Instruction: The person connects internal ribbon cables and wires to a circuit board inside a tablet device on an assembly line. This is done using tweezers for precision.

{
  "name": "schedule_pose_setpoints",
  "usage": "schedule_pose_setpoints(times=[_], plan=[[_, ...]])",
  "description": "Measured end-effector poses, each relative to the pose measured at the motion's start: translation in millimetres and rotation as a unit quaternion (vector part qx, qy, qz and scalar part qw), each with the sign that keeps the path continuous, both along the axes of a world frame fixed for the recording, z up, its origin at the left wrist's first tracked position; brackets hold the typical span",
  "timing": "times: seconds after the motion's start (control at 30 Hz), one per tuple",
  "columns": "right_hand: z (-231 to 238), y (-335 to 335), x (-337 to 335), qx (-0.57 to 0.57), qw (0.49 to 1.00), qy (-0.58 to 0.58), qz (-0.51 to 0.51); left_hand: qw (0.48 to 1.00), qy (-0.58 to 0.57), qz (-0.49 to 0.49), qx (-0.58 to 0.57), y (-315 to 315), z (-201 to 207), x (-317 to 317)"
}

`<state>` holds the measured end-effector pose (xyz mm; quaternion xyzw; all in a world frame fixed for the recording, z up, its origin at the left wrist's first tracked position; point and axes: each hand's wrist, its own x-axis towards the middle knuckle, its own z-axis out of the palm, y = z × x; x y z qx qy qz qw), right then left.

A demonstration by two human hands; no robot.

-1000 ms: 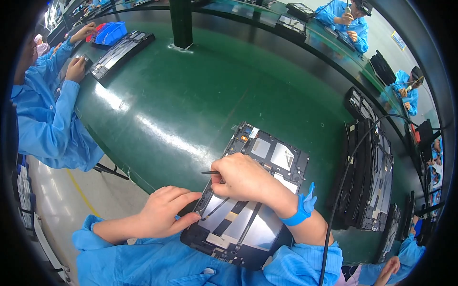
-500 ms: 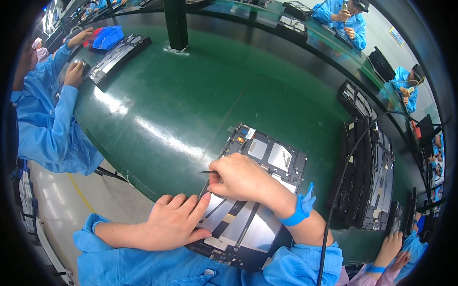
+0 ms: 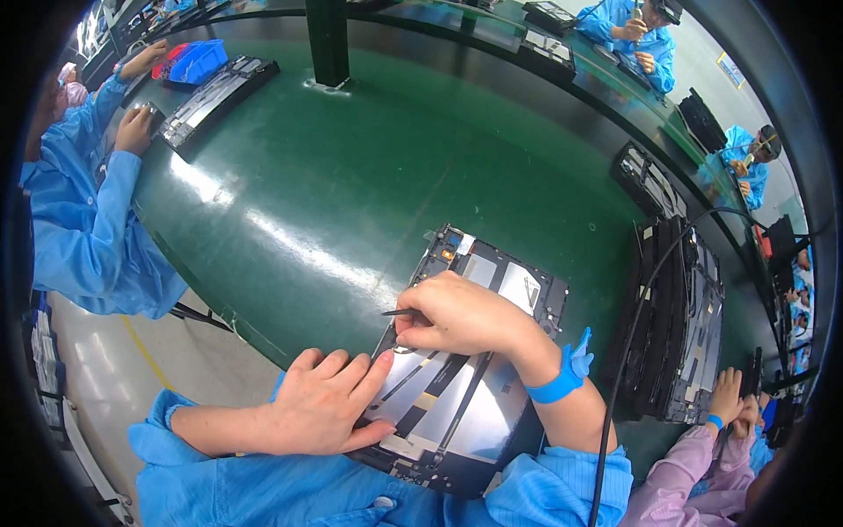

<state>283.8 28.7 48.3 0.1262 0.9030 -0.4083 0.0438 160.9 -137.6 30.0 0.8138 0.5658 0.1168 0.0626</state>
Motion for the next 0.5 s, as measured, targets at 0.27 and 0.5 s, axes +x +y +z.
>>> schedule_pose_setpoints(times=[0.27,0.5], plan=[[-2.3,-1.3,-0.3,0.019,1.0,0.012,-0.012,1.0,-0.01,-0.005,0.0,2.6,-1.1,-1.5],[-3.4,-3.0,0.0,0.017,0.999,0.021,-0.034,1.0,-0.012,-0.011,-0.007,5.0,-0.3,-3.1]])
